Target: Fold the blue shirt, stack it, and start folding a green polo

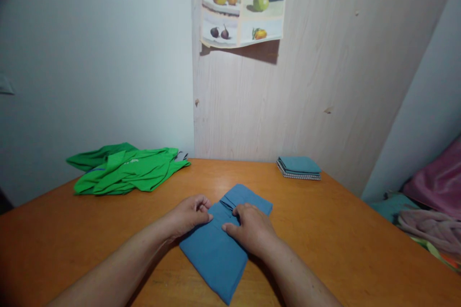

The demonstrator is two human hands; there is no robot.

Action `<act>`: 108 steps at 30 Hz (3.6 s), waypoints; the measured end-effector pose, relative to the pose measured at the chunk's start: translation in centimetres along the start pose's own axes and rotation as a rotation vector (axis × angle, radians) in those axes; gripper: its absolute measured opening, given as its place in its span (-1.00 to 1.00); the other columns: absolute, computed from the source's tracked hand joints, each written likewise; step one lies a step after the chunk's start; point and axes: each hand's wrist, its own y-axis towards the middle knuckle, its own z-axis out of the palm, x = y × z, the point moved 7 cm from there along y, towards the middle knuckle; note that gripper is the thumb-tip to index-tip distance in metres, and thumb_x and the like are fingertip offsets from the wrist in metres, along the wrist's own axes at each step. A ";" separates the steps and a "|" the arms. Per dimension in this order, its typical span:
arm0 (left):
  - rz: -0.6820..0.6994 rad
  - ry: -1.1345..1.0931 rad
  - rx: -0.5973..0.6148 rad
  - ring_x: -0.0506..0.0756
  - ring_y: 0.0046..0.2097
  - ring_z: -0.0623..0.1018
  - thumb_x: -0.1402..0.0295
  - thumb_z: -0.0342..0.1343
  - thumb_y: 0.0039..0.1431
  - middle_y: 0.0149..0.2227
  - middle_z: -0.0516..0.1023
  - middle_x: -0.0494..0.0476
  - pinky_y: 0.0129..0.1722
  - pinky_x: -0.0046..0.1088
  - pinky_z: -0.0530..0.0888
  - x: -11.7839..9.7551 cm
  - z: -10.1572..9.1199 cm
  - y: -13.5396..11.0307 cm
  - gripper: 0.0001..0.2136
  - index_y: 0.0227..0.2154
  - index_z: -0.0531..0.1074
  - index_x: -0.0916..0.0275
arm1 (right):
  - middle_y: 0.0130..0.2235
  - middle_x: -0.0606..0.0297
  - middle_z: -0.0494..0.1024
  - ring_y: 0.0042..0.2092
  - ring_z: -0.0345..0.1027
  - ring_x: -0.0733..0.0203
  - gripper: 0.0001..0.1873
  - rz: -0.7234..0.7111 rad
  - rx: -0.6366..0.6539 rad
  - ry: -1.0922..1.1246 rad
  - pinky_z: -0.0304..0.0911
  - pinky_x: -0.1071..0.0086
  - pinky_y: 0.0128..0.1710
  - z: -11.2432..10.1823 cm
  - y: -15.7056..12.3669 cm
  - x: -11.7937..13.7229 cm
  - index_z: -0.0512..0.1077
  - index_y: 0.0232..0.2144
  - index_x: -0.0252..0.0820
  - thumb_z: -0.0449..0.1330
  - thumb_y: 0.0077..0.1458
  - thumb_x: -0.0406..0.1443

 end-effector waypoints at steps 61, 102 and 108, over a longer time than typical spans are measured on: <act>-0.089 -0.111 0.416 0.09 -0.36 0.55 0.28 0.35 -0.10 -0.31 0.61 0.12 -0.37 -0.42 0.46 0.0 0.8 -2.7 -0.71 -0.30 0.49 0.26 | -0.44 0.41 0.52 -0.60 0.33 0.39 -0.77 0.061 0.585 0.731 0.26 0.55 -0.66 1.8 -4.1 2.4 0.32 -0.22 -0.14 0.23 0.05 -0.27; 0.636 0.930 0.187 0.18 -0.12 0.55 0.30 0.01 0.31 -0.19 0.59 0.14 -0.08 -0.26 0.44 -5.6 5.8 -5.5 -0.81 -0.18 0.53 0.14 | -0.61 0.40 0.37 -0.61 0.20 0.34 -0.64 0.119 -0.259 0.672 0.07 0.45 -0.61 -5.0 0.0 -5.5 0.30 -0.52 -0.11 0.15 0.08 0.02; 0.684 0.896 0.278 0.22 0.10 0.51 0.27 0.02 0.33 0.07 0.57 0.17 0.17 -0.15 0.35 -4.6 6.8 -5.7 -0.73 -0.01 0.52 0.12 | -0.55 0.36 0.40 -0.50 0.27 0.27 -0.64 0.086 -0.458 0.643 0.18 0.40 -0.49 -4.8 0.5 -7.1 0.35 -0.49 -0.12 0.14 0.10 0.01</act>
